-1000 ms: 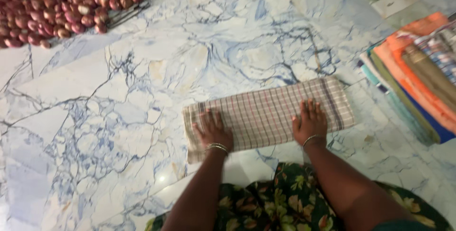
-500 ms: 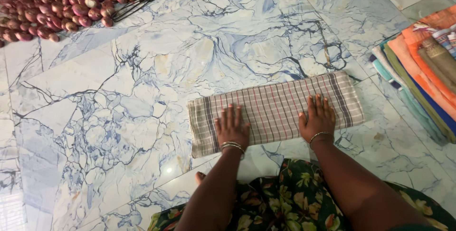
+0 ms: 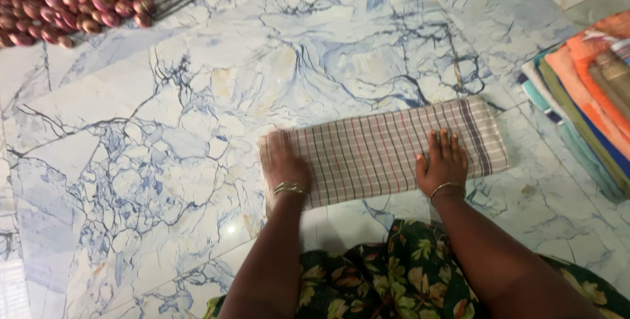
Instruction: The person folds two towels on a marble-patterned floor. They first fold a green and white checkered towel, then a beige and red checkered towel, smoothing each one before stacking them.
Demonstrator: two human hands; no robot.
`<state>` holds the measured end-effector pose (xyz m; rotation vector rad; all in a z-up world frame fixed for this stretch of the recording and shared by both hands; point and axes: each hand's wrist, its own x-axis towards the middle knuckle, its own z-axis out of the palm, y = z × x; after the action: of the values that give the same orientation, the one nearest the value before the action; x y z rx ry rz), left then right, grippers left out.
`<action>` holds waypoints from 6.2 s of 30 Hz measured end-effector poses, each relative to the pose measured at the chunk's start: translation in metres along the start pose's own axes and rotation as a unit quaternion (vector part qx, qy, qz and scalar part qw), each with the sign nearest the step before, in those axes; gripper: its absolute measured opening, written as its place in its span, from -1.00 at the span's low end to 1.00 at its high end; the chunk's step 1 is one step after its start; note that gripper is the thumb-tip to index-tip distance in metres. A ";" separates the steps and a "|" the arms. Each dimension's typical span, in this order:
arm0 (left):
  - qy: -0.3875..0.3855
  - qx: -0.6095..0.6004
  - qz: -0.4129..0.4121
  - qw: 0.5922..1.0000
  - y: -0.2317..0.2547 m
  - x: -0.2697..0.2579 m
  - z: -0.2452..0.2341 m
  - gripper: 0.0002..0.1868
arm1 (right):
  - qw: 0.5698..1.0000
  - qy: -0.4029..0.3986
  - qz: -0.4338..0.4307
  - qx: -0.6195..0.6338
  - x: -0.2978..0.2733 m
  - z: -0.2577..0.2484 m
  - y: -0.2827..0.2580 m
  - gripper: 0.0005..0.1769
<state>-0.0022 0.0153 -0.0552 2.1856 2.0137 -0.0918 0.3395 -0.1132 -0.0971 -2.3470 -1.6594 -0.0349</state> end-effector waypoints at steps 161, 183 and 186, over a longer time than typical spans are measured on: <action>0.045 -0.019 0.022 0.999 -0.023 -0.011 0.005 -0.18 | 0.953 -0.047 -0.133 0.268 0.048 0.026 -0.132 -0.25; 0.043 -0.023 0.029 0.998 -0.021 -0.015 0.006 -0.22 | 0.986 -0.152 0.047 -0.041 0.121 0.007 0.056 -0.16; 0.035 -0.019 0.029 0.999 -0.024 -0.017 0.003 -0.22 | 0.986 -0.130 0.088 -0.063 0.132 0.020 0.031 -0.12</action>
<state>-0.0269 0.0001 -0.0571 2.2514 1.9696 0.0298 0.4113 0.0034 -0.1004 -2.6832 -1.5920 0.2158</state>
